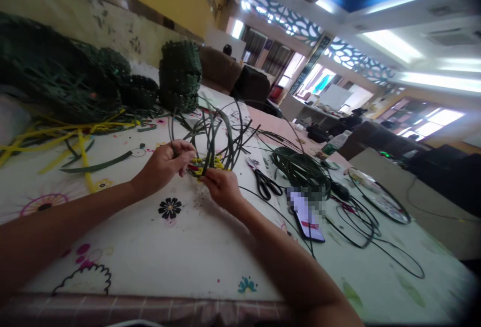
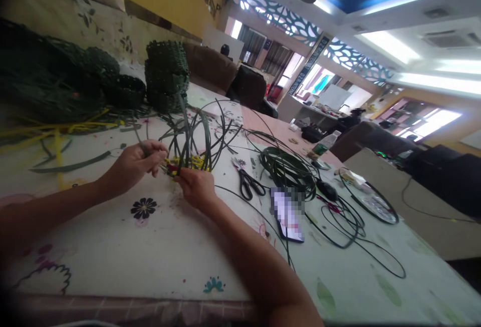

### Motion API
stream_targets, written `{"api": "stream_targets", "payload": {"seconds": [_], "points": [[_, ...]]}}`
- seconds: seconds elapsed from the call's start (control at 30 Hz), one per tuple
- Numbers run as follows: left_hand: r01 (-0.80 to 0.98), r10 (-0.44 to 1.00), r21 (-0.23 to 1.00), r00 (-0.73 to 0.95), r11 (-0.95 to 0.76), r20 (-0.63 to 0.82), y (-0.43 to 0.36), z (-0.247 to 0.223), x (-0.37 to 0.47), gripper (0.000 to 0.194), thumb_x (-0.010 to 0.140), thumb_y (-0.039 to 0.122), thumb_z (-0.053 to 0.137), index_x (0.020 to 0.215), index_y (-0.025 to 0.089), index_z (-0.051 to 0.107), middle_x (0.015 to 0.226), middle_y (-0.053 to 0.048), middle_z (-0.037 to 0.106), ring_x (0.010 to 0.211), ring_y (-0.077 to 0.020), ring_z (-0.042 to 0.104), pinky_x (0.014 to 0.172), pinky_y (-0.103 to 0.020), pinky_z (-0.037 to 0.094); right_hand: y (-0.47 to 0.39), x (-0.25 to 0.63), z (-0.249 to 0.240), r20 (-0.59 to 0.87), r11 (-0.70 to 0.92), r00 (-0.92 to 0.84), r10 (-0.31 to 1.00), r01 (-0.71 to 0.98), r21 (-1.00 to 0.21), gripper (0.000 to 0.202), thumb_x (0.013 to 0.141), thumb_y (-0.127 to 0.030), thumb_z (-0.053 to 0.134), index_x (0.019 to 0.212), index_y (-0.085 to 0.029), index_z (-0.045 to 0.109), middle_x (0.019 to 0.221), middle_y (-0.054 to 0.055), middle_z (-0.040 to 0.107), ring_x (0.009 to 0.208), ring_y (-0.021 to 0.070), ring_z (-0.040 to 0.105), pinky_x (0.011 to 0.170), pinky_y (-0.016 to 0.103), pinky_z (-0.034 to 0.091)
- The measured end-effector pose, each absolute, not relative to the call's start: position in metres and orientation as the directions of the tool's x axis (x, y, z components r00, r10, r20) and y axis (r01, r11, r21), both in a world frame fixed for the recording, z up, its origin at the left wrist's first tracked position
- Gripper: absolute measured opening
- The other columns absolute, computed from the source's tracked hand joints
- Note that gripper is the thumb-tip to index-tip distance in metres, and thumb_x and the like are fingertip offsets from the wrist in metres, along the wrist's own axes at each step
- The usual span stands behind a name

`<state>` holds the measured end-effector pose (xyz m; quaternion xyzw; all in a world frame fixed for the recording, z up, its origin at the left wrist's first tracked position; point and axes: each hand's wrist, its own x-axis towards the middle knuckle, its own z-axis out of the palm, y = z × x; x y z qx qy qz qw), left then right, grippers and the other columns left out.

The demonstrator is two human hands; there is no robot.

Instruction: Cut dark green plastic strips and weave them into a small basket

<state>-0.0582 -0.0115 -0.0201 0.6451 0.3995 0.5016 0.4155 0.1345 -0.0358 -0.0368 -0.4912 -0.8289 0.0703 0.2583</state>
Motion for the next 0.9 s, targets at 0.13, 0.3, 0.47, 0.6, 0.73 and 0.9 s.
{"api": "stream_targets", "payload": {"seconds": [0.13, 0.3, 0.47, 0.6, 0.73, 0.9], "points": [[0.046, 0.919, 0.948, 0.266, -0.315, 0.293, -0.015, -0.019, -0.062, 0.045, 0.083, 0.038, 0.066, 0.121, 0.016, 0.057, 0.106, -0.011, 0.069, 0.066, -0.0151, 0.066, 0.043, -0.023, 0.050, -0.028, 0.144, -0.037, 0.413, 0.493, -0.280, 0.867, 0.607, -0.624, 0.041, 0.089, -0.034, 0.056, 0.058, -0.021, 0.034, 0.054, -0.005, 0.037, 0.053, 0.0097, 0.035, 0.053, 0.024, 0.024], [0.258, 0.888, 0.878, 0.342, -0.403, 0.307, -0.027, -0.031, -0.054, 0.035, 0.090, 0.040, 0.057, 0.113, 0.015, 0.065, 0.091, -0.009, 0.070, 0.056, -0.0139, 0.064, 0.049, -0.025, 0.053, -0.028, 0.144, -0.034, 0.387, 0.449, -0.228, 0.893, 0.423, -0.787, 0.038, 0.084, -0.043, 0.055, 0.059, -0.021, 0.036, 0.057, -0.004, 0.033, 0.056, 0.0103, 0.031, 0.053, 0.023, 0.025], [0.422, 0.770, 0.645, 0.307, -0.637, 0.559, -0.031, -0.043, -0.047, 0.028, 0.091, 0.042, 0.059, 0.097, 0.016, 0.065, 0.092, -0.008, 0.068, 0.070, -0.0175, 0.065, 0.064, -0.029, 0.051, -0.033, 0.137, -0.031, 0.363, 0.406, -0.187, 0.913, 0.308, -0.861, 0.038, 0.084, -0.045, 0.056, 0.060, -0.021, 0.041, 0.058, -0.005, 0.033, 0.057, 0.0105, 0.030, 0.054, 0.024, 0.026], [0.566, 0.601, 0.362, 0.318, -0.741, 0.733, -0.029, -0.045, -0.048, 0.027, 0.096, 0.042, 0.054, 0.088, 0.017, 0.061, 0.079, -0.005, 0.064, 0.071, -0.0175, 0.062, 0.064, -0.026, 0.044, -0.039, 0.132, -0.031, 0.299, 0.330, -0.161, 0.941, 0.223, -0.917, 0.037, 0.082, -0.045, 0.060, 0.060, -0.020, 0.044, 0.056, -0.006, 0.032, 0.055, 0.0097, 0.028, 0.052, 0.023, 0.024], [0.629, 0.430, 0.120, 0.366, -0.768, 0.825, -0.027, -0.045, -0.050, 0.021, 0.100, 0.033, 0.049, 0.089, 0.017, 0.057, 0.075, -0.003, 0.062, 0.065, -0.0145, 0.059, 0.059, -0.024, 0.039, -0.042, 0.128, -0.031, 0.252, 0.272, -0.148, 0.956, 0.127, -0.954, 0.038, 0.083, -0.046, 0.061, 0.061, -0.020, 0.045, 0.055, -0.007, 0.032, 0.053, 0.0088, 0.027, 0.051, 0.022, 0.023], [0.655, 0.333, -0.026, 0.418, -0.755, 0.845, -0.022, -0.045, -0.053, 0.016, 0.100, 0.027, 0.049, 0.090, 0.015, 0.054, 0.075, -0.003, 0.060, 0.063, -0.0141, 0.059, 0.056, -0.024, 0.038, -0.045, 0.126, -0.028, 0.269, 0.292, -0.151, 0.951, 0.159, -0.943, 0.035, 0.084, -0.041, 0.060, 0.060, -0.019, 0.048, 0.054, -0.007, 0.034, 0.054, 0.0085, 0.028, 0.051, 0.022, 0.023]]}}
